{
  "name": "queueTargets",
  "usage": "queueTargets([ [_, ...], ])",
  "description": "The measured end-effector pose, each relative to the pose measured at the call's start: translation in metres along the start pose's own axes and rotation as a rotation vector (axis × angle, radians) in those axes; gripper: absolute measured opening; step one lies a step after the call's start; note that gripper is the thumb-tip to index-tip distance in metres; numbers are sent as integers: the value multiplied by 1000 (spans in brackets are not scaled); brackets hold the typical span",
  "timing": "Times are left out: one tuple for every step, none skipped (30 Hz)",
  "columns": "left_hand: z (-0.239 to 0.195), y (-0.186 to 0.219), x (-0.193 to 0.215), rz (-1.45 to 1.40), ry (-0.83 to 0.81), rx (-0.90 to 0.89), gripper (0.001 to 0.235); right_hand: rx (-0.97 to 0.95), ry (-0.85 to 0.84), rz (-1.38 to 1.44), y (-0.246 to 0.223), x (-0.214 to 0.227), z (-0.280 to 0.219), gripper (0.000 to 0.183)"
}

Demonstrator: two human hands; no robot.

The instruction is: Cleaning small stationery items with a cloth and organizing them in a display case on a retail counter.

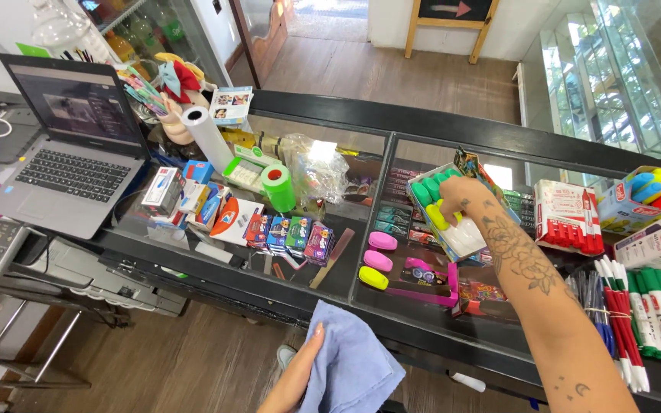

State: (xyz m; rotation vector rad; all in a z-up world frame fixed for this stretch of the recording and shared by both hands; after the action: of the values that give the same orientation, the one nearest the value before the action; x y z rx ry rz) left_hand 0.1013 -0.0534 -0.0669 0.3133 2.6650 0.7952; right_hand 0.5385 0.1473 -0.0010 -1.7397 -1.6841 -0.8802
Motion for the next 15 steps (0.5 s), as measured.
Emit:
queueTargets([
  [4, 0, 4, 7, 11, 11, 79, 30, 8, 51, 1, 1, -1, 29],
  [6, 1, 5, 7, 8, 8, 79, 27, 11, 49, 9, -1, 6, 29],
  [9, 3, 6, 6, 17, -4, 79, 47, 48, -12, 16, -2, 14, 29],
  [9, 1, 8, 1, 29, -11, 78, 72, 80, -73, 21, -6, 23, 37],
  [11, -1, 9, -3, 30, -9, 78, 74, 77, -76, 16, 0, 10, 37],
  [13, -3, 10, 8, 28, -17, 79, 28, 8, 143, 13, 3, -2, 38],
  [15, -4, 11, 19, 26, -25, 79, -19, -61, 360, 9, 5, -15, 40],
  [11, -4, 10, 16, 30, -24, 79, -15, -64, 358, 9, 7, -17, 40],
  [7, -4, 9, 1, 37, 1, 80, -5, -44, 324, 9, 10, -19, 60],
  [4, -3, 7, -14, 44, 23, 80, 5, -22, 288, 10, 14, -21, 84],
  [3, -4, 5, -19, 47, 22, 80, 9, -22, 285, 11, 11, -22, 84],
  [2, -5, 2, -100, 20, -4, 79, 111, 136, 189, 10, 12, -25, 58],
  [1, -6, -1, -181, -6, -30, 78, 214, 294, 92, 9, 12, -29, 45],
  [-12, 5, -12, -180, -8, -26, 78, 211, 292, 94, -15, 8, -62, 45],
  [-25, 11, -22, -296, -15, 64, 78, 245, 345, 180, -38, 7, -95, 49],
])
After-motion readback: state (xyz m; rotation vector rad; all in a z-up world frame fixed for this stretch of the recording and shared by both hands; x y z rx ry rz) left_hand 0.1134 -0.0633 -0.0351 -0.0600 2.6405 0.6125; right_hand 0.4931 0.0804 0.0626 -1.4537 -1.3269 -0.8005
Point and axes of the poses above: each hand's wrist, its own z-axis towards the middle knuckle, its own x-axis out of the back of the hand, y = z × x, the point moved 4 cm from there along z, towards the middle knuckle, and after that the axes turned 10 degrees about x, right-handed, at the moved point
